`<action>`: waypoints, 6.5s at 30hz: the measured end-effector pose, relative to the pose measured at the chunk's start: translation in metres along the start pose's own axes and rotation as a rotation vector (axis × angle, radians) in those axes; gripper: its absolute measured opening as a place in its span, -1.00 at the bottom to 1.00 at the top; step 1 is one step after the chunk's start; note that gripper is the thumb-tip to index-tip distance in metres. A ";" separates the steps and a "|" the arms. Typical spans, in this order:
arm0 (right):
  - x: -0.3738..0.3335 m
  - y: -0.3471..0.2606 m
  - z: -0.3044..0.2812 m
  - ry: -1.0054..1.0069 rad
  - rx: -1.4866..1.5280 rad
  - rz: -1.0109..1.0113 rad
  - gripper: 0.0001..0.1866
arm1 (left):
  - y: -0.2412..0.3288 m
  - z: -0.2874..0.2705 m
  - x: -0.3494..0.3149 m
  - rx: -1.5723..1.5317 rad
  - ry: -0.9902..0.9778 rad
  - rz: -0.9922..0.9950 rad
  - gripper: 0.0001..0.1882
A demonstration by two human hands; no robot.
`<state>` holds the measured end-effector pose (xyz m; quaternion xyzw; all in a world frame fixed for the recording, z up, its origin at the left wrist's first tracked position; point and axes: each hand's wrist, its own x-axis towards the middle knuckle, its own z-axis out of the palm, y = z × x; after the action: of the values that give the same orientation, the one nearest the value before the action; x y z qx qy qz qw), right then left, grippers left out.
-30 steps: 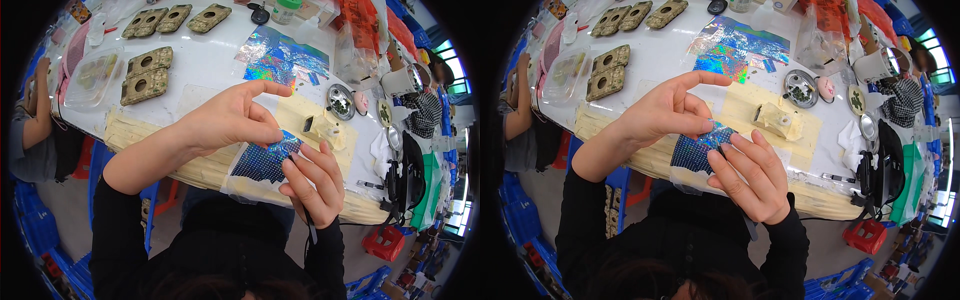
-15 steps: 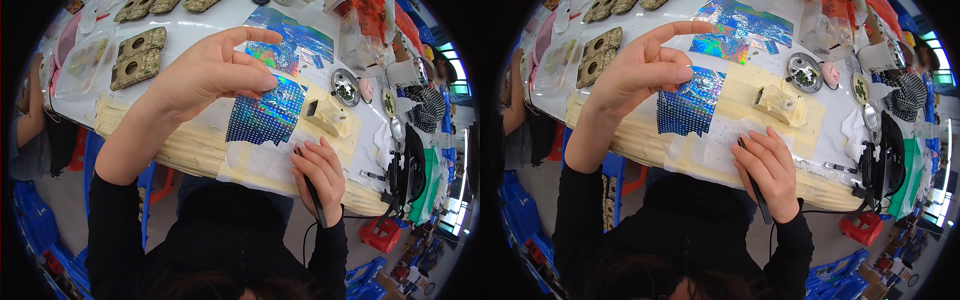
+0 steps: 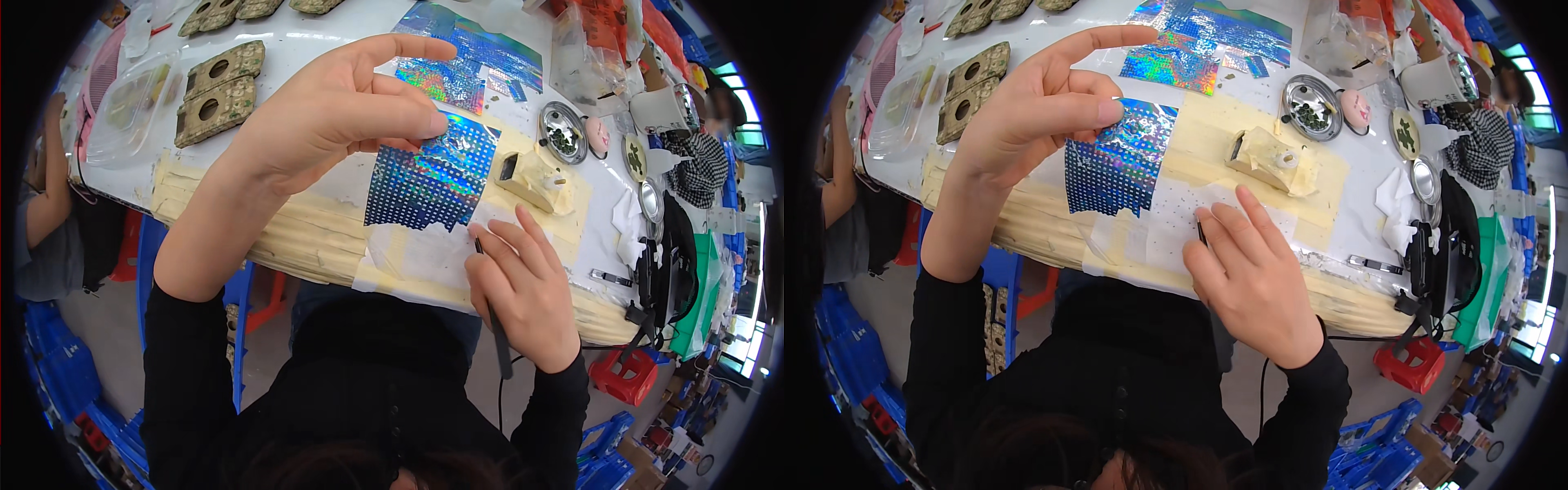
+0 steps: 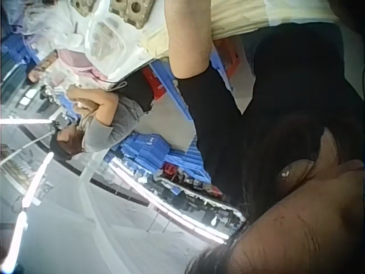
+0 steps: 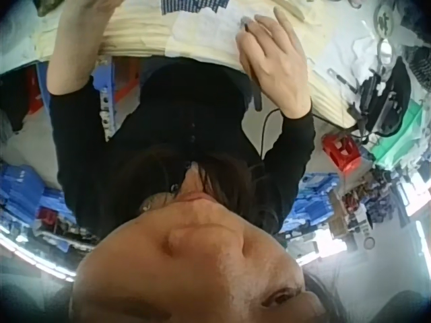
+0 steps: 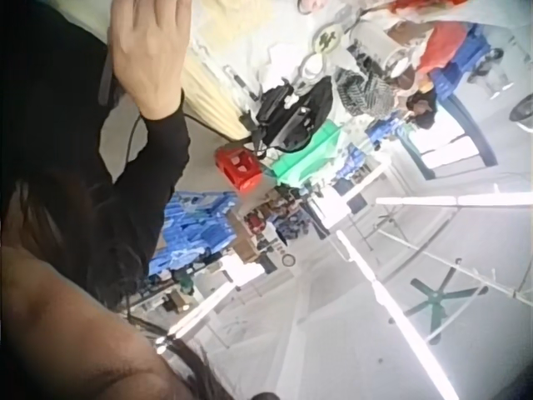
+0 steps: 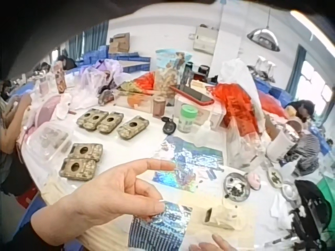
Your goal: Using tweezers to pick small blue decorative pieces and place them onto a white part on a workbench.
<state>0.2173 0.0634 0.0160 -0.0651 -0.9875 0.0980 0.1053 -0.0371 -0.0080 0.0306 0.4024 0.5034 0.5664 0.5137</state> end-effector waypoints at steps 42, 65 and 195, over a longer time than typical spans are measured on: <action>0.016 -0.006 0.018 0.594 0.567 0.078 -0.72 | -0.008 0.021 -0.008 -0.068 -0.169 -0.200 -0.23; 0.017 -0.007 0.017 0.627 0.549 0.046 -0.73 | -0.011 0.023 -0.006 -0.191 -0.184 -0.201 -0.23; -0.011 0.007 0.021 0.557 1.062 0.318 -0.51 | 0.003 0.009 -0.003 -0.098 -0.145 -0.121 -0.26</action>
<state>0.2243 0.0651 -0.0074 -0.1732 -0.7177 0.5697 0.3611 -0.0283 -0.0095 0.0354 0.3855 0.4600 0.5279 0.6009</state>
